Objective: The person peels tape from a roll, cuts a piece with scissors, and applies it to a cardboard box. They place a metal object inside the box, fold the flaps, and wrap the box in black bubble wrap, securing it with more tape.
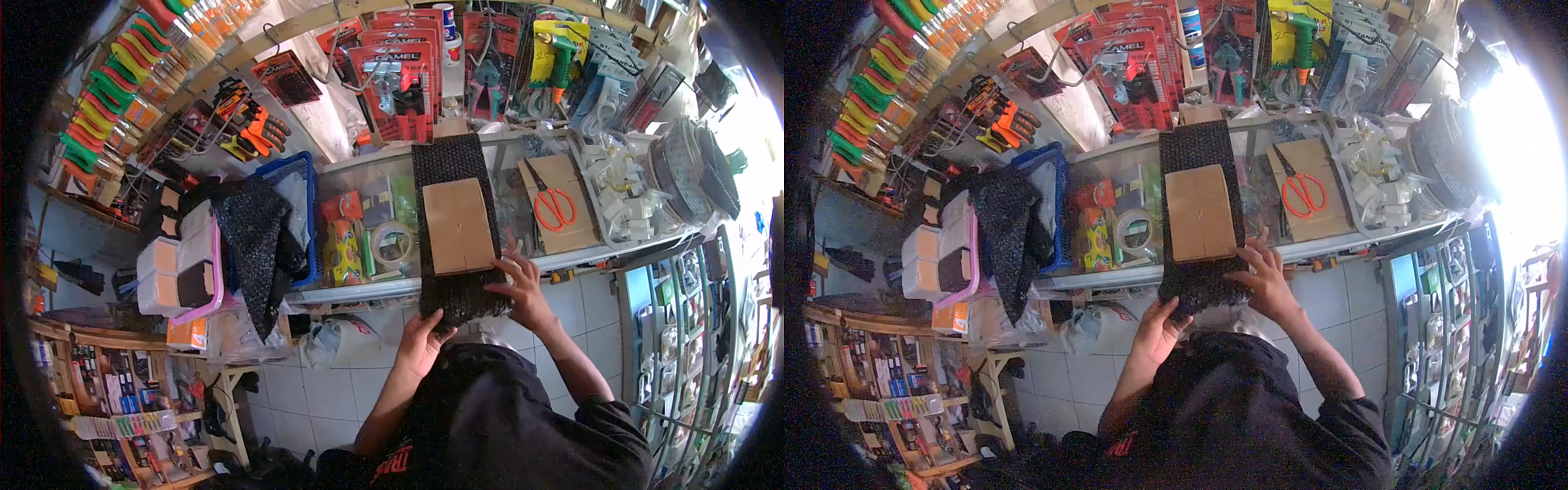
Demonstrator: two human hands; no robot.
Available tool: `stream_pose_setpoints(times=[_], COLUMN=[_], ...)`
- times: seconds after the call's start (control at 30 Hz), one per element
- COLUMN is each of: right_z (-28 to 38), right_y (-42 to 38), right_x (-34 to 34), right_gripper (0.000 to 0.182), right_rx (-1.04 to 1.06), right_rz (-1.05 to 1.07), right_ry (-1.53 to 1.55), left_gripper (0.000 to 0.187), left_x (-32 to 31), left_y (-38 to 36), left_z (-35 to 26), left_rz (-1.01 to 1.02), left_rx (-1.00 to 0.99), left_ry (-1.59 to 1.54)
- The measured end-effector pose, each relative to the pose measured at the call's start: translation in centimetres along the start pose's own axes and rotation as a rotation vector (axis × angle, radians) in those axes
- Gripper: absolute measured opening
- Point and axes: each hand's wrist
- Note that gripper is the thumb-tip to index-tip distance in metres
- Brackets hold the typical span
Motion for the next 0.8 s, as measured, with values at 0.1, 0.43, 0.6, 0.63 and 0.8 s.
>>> stream_pose_setpoints(times=[0.1, 0.43, 0.6, 0.63, 0.8], right_z=[-2.2, -4.5, -4.1, -4.0, -5.8], right_y=[1.6, 4.4, 5.6, 6.0, 7.8], right_x=[-0.7, -0.4, 0.3, 0.4, 0.2], right_gripper=[0.047, 0.032, 0.030, 0.029, 0.026], right_rx=[0.019, -0.094, -0.117, -0.138, -0.260], right_rz=[-0.092, -0.136, -0.138, -0.160, -0.096], right_ry=[0.077, 0.225, 0.181, 0.167, 0.279], left_gripper=[0.048, 0.092, 0.076, 0.072, 0.062], left_x=[-2.0, -1.8, -1.7, -1.4, -2.2], left_y=[0.0, 0.9, 5.4, 6.5, 9.0], left_z=[-1.5, -5.3, -6.1, -6.6, -9.1], left_rz=[-0.040, -0.298, -0.353, -0.340, -0.499], left_rx=[-0.128, -0.919, -1.005, -0.962, -0.833], left_ry=[0.145, 1.629, 1.441, 1.397, 1.567])
Point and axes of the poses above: each hand's wrist, its own y-axis towards the middle knuckle, its own x-axis out of the back of the hand, z = x × y, and after that the axes turned 11 degrees about x, right-handed
